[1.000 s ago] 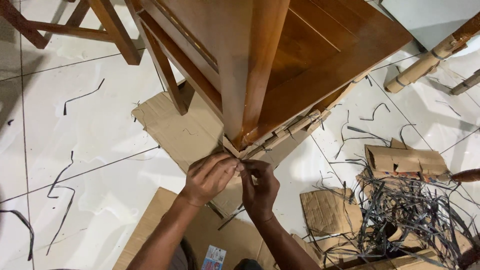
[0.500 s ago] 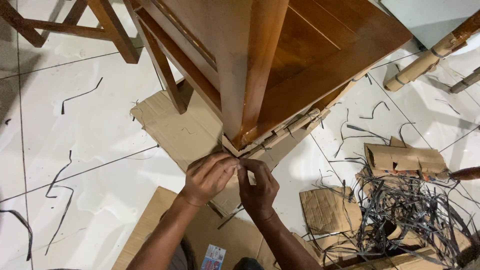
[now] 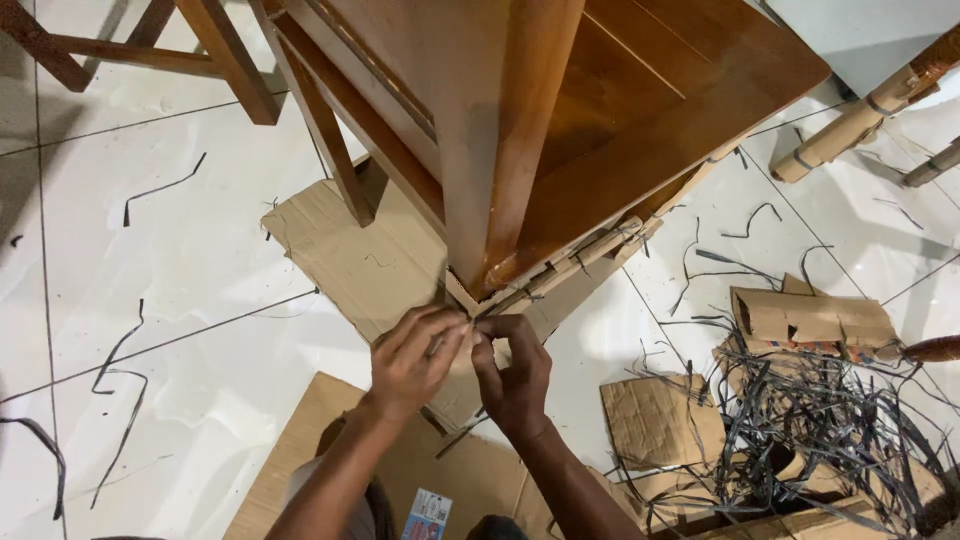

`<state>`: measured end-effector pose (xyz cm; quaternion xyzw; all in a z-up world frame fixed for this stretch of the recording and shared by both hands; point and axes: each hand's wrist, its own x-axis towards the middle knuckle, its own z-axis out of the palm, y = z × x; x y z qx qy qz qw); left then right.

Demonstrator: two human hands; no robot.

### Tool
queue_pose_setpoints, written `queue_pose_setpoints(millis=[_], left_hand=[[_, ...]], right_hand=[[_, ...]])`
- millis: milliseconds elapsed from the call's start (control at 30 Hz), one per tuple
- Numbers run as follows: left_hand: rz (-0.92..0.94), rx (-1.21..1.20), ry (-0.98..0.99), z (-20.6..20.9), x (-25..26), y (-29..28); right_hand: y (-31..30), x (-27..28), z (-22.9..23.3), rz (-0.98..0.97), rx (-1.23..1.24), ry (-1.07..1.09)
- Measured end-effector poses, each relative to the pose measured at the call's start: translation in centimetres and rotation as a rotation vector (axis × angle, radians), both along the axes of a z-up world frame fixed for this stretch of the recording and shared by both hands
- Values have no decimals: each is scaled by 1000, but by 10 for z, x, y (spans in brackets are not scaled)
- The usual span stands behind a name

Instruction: Wrap the legs of a wooden chair with cardboard and plastic strips for protection.

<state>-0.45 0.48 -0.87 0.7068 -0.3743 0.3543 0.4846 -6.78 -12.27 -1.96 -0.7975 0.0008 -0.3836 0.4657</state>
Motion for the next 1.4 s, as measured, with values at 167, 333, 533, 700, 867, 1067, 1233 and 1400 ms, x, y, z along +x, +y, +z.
queue_pose_setpoints(millis=[167,333,533,700,867,1067,1233,1400], left_hand=[[-36,-74,147,-5,-7,0],[-75,-87,119,-8,-5,0],[-104,-75,140,-5,2,0],[-69,38,55,-15,10,1],[-68,80,69,-25,12,-1],[-21,83,101,-38,15,-5],[49,87,68,-38,11,-10],[38,54,85,-35,9,-8]], right_hand=[[-1,1,2,118,119,26],[-5,1,6,170,135,49],[-10,2,-3,239,256,50],[-6,2,4,226,267,66],[-4,-1,7,131,186,87],[-9,-6,-1,25,103,108],[-15,-8,-20,-7,38,119],[-11,-9,-14,14,60,136]])
